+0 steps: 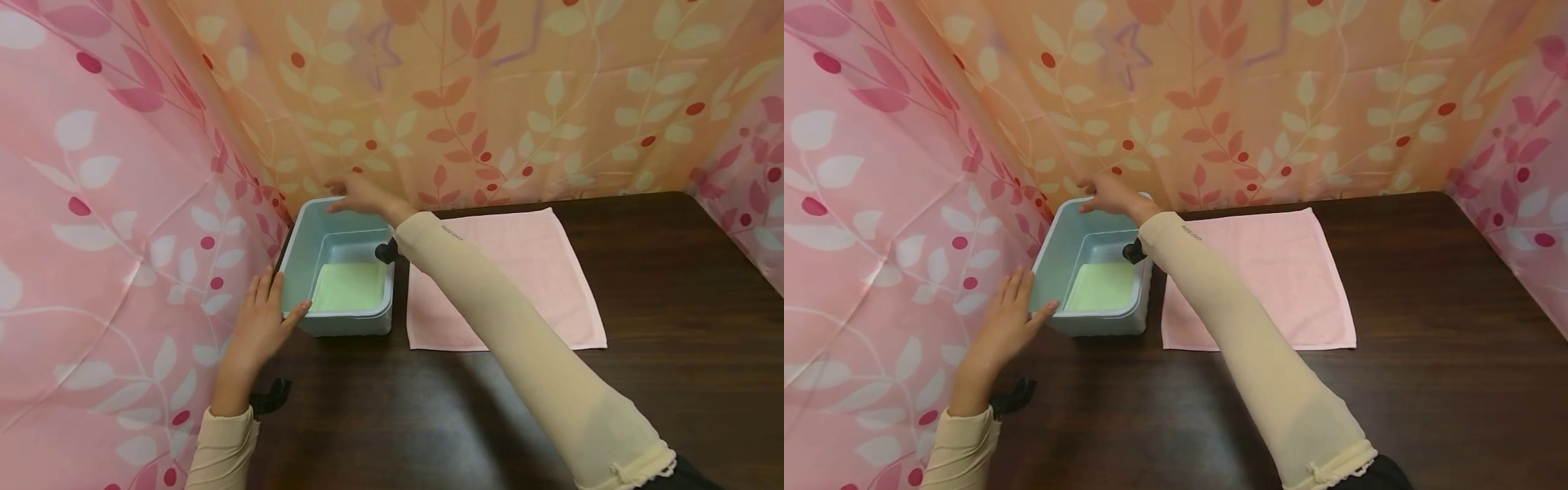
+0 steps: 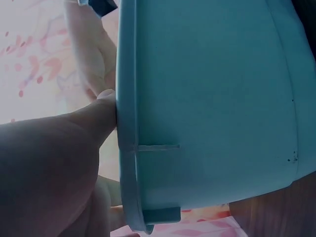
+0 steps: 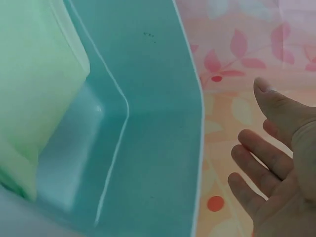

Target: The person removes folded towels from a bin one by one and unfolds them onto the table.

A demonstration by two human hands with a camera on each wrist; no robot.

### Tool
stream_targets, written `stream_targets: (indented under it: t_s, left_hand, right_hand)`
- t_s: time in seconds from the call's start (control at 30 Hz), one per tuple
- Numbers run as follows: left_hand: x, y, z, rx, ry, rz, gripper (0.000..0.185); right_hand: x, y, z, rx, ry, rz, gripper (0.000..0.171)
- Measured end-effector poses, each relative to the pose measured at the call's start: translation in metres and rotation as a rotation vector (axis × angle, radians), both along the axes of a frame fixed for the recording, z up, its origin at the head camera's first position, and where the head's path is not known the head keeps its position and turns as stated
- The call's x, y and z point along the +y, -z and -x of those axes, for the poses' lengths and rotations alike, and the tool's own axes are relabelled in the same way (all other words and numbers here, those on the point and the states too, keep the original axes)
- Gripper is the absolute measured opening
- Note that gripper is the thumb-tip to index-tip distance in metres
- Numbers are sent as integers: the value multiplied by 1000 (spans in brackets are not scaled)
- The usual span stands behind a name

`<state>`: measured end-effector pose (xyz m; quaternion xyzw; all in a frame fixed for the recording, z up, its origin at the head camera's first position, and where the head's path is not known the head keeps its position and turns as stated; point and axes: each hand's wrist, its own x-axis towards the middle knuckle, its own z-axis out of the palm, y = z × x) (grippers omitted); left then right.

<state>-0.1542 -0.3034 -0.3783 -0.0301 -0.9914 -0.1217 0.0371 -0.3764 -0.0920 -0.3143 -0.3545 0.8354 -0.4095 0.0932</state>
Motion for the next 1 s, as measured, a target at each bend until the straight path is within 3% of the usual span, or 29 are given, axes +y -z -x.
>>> stream_targets:
  t_s: [0.2, 0.43, 0.63, 1.0]
  left_hand:
    - [1, -2, -7, -62, -24, -35, 89]
    - [4, -1, -11, -62, -30, -37, 88]
    - [7, -2, -12, -62, -28, -32, 87]
    - [10, -2, -18, -64, -38, -36, 86]
  right_hand:
    - [-21, 19, 0, -46, 57, 110, 57]
    - [-38, 52, -14, -144, 94, 146, 55]
    - [-37, 74, -25, -246, 108, 77, 56]
    - [-36, 80, -30, -304, 155, -52, 56]
